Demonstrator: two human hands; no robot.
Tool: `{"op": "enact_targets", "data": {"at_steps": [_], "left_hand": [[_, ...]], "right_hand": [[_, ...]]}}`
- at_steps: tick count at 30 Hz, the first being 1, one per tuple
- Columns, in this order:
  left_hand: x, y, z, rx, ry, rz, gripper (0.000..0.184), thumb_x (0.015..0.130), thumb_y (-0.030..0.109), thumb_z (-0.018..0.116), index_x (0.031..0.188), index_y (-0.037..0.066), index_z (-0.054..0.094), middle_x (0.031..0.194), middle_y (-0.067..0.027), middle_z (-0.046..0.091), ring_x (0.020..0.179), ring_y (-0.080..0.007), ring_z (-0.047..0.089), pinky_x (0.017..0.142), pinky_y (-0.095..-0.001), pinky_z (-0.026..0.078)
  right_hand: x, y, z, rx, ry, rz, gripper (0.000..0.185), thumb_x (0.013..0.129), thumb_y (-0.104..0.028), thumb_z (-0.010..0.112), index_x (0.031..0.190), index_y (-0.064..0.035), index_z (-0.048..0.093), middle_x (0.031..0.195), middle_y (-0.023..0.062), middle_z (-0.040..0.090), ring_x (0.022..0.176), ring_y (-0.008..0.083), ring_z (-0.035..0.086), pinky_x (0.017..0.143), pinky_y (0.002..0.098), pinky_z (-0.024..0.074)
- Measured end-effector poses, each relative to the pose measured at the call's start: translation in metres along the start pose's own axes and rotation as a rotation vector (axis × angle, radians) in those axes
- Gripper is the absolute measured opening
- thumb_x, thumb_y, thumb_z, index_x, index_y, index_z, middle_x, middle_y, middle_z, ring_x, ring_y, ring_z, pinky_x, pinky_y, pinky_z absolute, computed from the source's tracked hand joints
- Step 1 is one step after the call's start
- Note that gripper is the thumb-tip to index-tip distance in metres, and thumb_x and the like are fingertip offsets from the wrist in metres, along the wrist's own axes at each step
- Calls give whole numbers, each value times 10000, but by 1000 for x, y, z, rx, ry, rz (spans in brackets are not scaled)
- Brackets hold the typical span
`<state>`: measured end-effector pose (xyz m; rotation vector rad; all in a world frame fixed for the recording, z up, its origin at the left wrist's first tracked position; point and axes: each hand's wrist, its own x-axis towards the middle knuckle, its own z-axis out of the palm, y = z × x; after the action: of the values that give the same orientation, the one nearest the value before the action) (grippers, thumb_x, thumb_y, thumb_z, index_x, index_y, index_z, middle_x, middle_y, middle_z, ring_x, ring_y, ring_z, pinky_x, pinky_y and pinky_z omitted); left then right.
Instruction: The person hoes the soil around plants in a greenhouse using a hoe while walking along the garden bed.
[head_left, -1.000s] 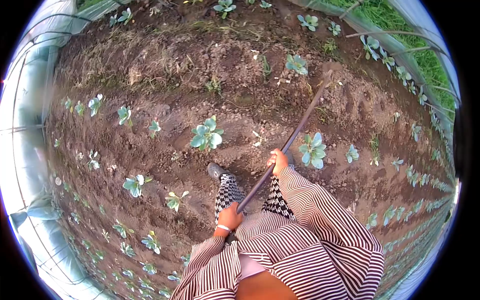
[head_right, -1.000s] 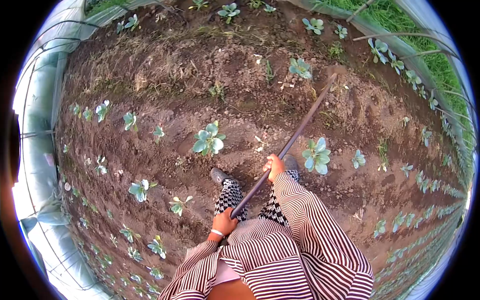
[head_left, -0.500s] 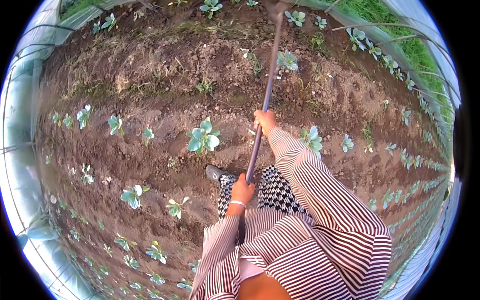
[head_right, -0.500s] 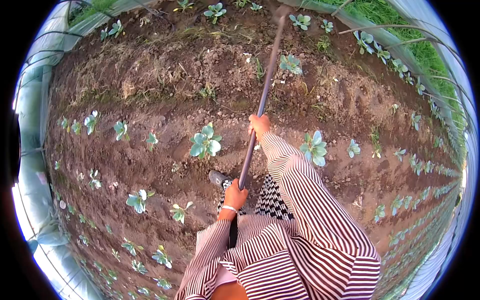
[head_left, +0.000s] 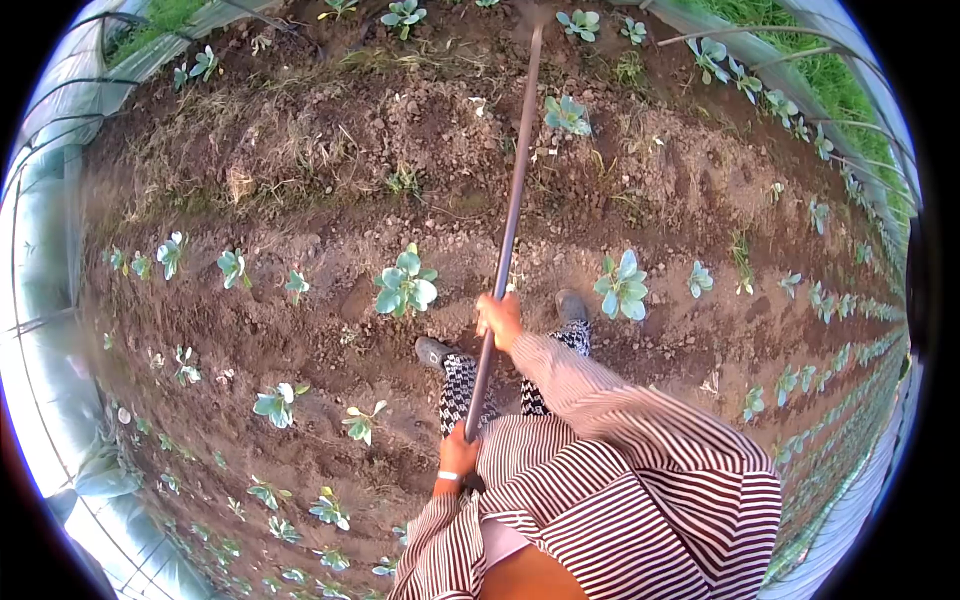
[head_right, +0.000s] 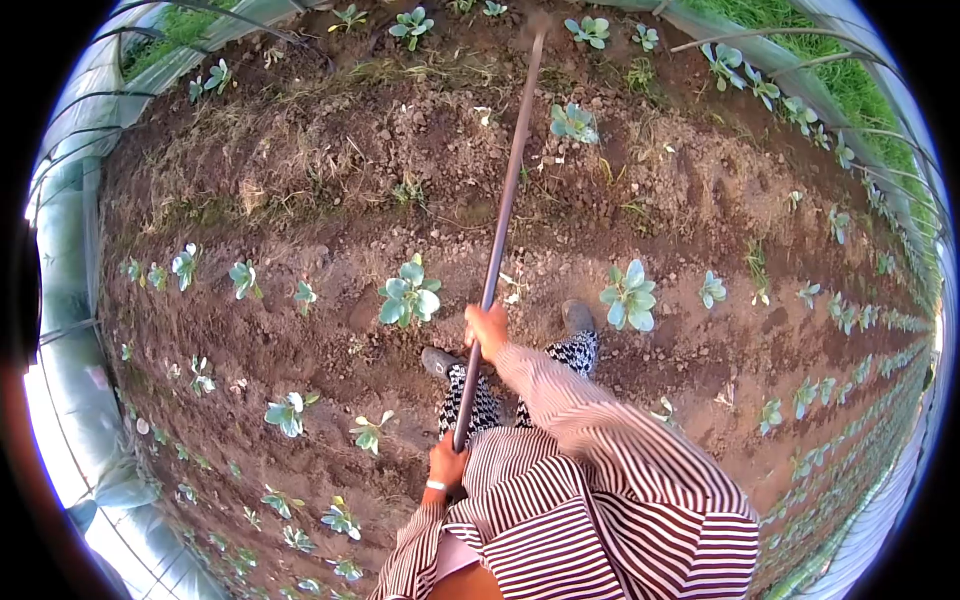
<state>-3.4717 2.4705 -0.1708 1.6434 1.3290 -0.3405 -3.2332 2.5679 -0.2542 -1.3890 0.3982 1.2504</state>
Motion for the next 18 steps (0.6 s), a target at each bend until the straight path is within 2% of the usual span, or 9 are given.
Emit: {"op": "enact_targets", "data": {"at_steps": [2, 4, 7, 9, 10, 12, 14, 16, 18], "left_hand": [[36, 26, 1, -98, 71, 79, 281, 721, 152, 612, 962, 27, 540, 774, -248, 612, 760, -431, 595, 670, -472, 468], [63, 71, -11, -158, 10, -11, 288, 719, 156, 580, 966, 13, 536, 761, -251, 608, 731, -433, 595, 652, -457, 476], [79, 87, -5, -143, 28, 3, 305, 718, 173, 583, 951, -20, 535, 755, -254, 611, 718, -415, 609, 649, -446, 488], [74, 90, -5, -161, 18, -36, 312, 720, 184, 586, 936, -36, 537, 754, -255, 613, 720, -407, 616, 654, -440, 493], [61, 89, -11, -112, -119, -96, 340, 725, 211, 596, 939, -49, 548, 777, -256, 617, 748, -400, 622, 677, -435, 497], [21, 71, -11, -76, -112, -119, 355, 721, 235, 602, 954, -30, 564, 813, -266, 615, 790, -401, 617, 718, -439, 487], [-18, 41, -14, -33, -65, -133, 366, 686, 239, 629, 949, -8, 567, 806, -268, 614, 774, -412, 614, 719, -446, 488], [-39, 34, -18, 25, -17, -226, 341, 668, 210, 608, 937, 4, 568, 767, -264, 617, 749, -432, 610, 693, -488, 485], [-33, 41, -32, 49, 42, -200, 298, 671, 199, 594, 903, 15, 564, 756, -264, 615, 745, -441, 604, 690, -492, 483]], "right_hand": [[19, -40, 10, -171, 54, -185, 151, 735, -50, 558, 696, -30, 414, 473, 45, 415, 318, 158, 412, 291, 324, 376], [44, -77, 14, -179, 66, -258, 145, 741, -46, 550, 693, -20, 416, 481, 60, 433, 318, 165, 422, 293, 325, 375], [79, -95, 19, -250, 170, -180, 128, 751, -52, 540, 689, 6, 444, 482, 75, 438, 329, 199, 446, 294, 348, 342], [113, -44, -9, -256, 60, -94, 153, 755, -77, 558, 653, -10, 465, 477, 66, 444, 340, 195, 442, 314, 342, 360], [117, -20, -21, -256, 3, -52, 168, 756, -90, 567, 635, -19, 476, 475, 61, 448, 346, 192, 440, 323, 339, 369], [77, 21, -33, -300, -72, 17, 144, 759, -69, 568, 643, -25, 494, 479, 61, 447, 357, 195, 440, 333, 340, 369], [29, 29, -17, -102, 53, 266, 151, 759, -57, 567, 634, -58, 482, 468, 22, 415, 352, 152, 404, 340, 317, 341], [10, 40, -19, 123, -7, 397, 188, 756, -62, 572, 616, -91, 451, 461, -24, 359, 344, 105, 344, 349, 285, 306], [13, 32, -7, 156, -25, 355, 217, 743, -53, 569, 599, -103, 415, 472, -40, 325, 357, 86, 322, 359, 279, 296]]}}
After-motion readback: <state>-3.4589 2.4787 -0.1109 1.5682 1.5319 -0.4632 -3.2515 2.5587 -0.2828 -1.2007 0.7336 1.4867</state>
